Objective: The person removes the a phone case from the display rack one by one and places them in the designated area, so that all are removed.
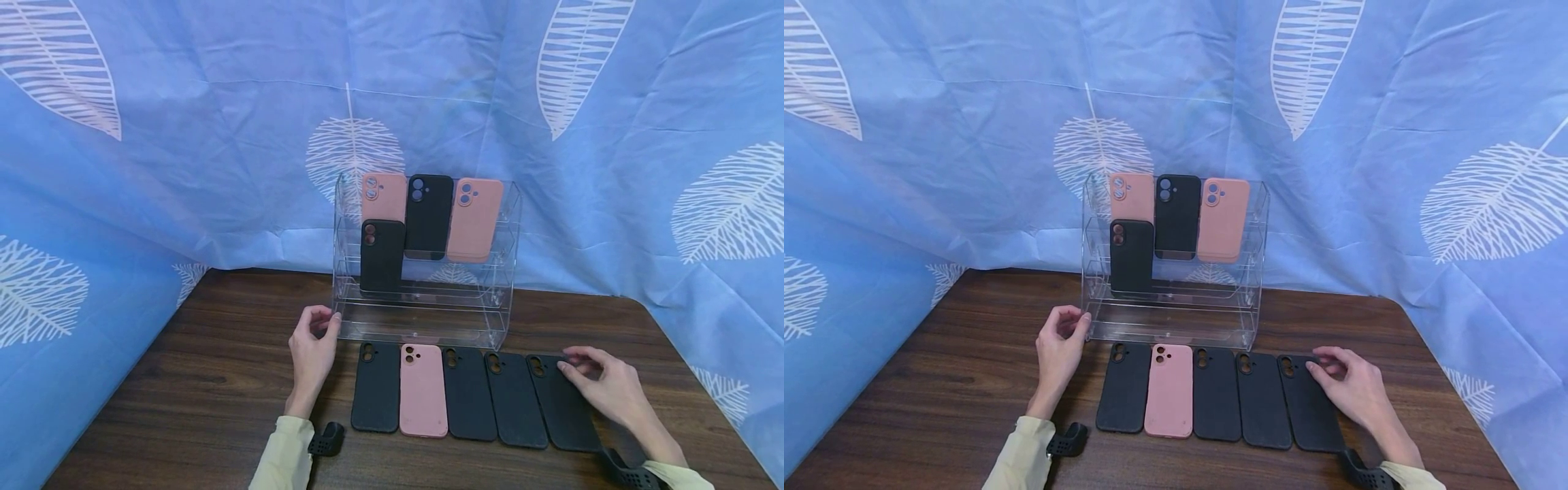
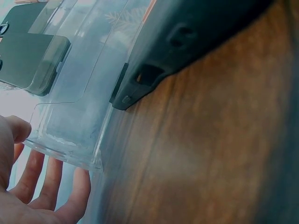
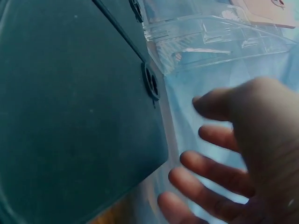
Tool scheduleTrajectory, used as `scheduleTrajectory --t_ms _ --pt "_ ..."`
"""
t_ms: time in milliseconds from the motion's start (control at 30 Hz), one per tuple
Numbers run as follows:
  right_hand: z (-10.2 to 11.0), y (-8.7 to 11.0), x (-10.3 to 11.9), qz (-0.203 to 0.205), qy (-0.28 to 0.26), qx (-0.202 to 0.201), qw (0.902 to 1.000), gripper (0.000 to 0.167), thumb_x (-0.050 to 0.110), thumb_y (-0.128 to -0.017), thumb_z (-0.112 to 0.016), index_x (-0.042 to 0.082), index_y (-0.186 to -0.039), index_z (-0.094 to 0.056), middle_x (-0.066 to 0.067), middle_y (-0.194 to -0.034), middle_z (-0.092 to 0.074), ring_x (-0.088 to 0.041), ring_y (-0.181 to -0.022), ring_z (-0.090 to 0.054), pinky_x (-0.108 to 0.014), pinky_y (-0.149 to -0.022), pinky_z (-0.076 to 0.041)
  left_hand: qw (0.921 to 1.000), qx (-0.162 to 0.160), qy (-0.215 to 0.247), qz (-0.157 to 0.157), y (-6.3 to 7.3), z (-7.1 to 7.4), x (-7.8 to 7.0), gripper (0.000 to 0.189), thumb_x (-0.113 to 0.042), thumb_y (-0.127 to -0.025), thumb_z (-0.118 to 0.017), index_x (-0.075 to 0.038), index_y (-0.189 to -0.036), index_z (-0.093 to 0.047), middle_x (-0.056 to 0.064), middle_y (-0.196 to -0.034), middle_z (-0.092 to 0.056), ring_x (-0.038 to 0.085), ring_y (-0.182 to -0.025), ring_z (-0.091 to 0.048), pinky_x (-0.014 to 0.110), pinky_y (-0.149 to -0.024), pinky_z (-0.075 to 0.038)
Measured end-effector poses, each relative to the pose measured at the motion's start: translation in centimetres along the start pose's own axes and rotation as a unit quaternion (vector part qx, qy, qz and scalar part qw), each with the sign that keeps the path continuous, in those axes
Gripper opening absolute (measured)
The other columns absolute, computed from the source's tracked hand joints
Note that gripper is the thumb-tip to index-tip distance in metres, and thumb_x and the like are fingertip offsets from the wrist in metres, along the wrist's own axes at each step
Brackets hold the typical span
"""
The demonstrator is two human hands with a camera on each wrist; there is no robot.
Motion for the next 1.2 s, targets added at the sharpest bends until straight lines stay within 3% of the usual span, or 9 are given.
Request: scheduleTrajectory --t_ms 300,567,933,1000,1200 --pt "0.7 -0.1 2.3 0.037 -0.071 -0.008 0.9968 0.031 0.025 -0.093 -0.076 0.013 -0.121 -0.071 -0.014 -0.108 -0.074 0.012 -0.079 -0.063 -0.012 -0.063 -0.051 0.9999 0.004 -0.003 0.01 -0.1 -0.2 0.1 0.019 -0.018 -0.096 -0.071 -0.008 -0.111 -0.065 0.011 -0.11 -0.072 0.028 -0.102 -0.069 0.048 -0.095 -0.052" --pt "0.8 -0.2 4.7 0.065 -0.104 -0.009 0.9925 0.031 0.023 -0.093 -0.076 0.017 -0.123 -0.071 0.003 -0.112 -0.073 0.012 -0.093 -0.063 -0.01 -0.072 -0.052 0.9999 0.005 -0.002 0.01 -0.2 -0.3 0.3 0.018 -0.018 -0.096 -0.072 -0.008 -0.109 -0.066 0.011 -0.109 -0.072 0.028 -0.101 -0.069 0.048 -0.094 -0.052" --pt "1.1 -1.6 8.3 0.107 -0.147 -0.032 0.9829 0.029 0.013 -0.092 -0.076 0.018 -0.12 -0.072 0.032 -0.105 -0.066 0.011 -0.09 -0.065 -0.009 -0.074 -0.052 0.9999 0.001 -0.007 0.008 -0.3 0.0 0.2 0.017 -0.017 -0.095 -0.072 -0.008 -0.108 -0.066 0.011 -0.107 -0.073 0.028 -0.098 -0.07 0.044 -0.091 -0.052" --pt "1.2 -2.1 8.9 0.11 -0.156 -0.035 0.9811 0.029 0.012 -0.091 -0.076 0.017 -0.12 -0.072 0.027 -0.106 -0.069 0.011 -0.091 -0.065 -0.009 -0.075 -0.051 0.9999 0.003 -0.007 0.01 -0.3 0.0 0.2 0.017 -0.017 -0.095 -0.072 -0.008 -0.108 -0.066 0.011 -0.108 -0.073 0.028 -0.098 -0.07 0.044 -0.091 -0.052" --pt "1.4 -3.1 10.9 0.126 -0.19 -0.037 0.973 0.03 0.007 -0.091 -0.075 0.012 -0.12 -0.072 -0.009 -0.11 -0.075 0.011 -0.095 -0.066 -0.008 -0.079 -0.052 0.9997 0.007 -0.009 0.02 -0.3 0.0 0.2 0.017 -0.018 -0.095 -0.072 -0.009 -0.108 -0.066 0.011 -0.109 -0.073 0.028 -0.099 -0.069 0.044 -0.092 -0.051"
Point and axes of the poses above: each hand's wrist, its own y-axis away from the middle knuckle, its own z-axis out of the back of the hand, x = y × z, the point moved 10 cm from there along -y, towards the middle knuckle
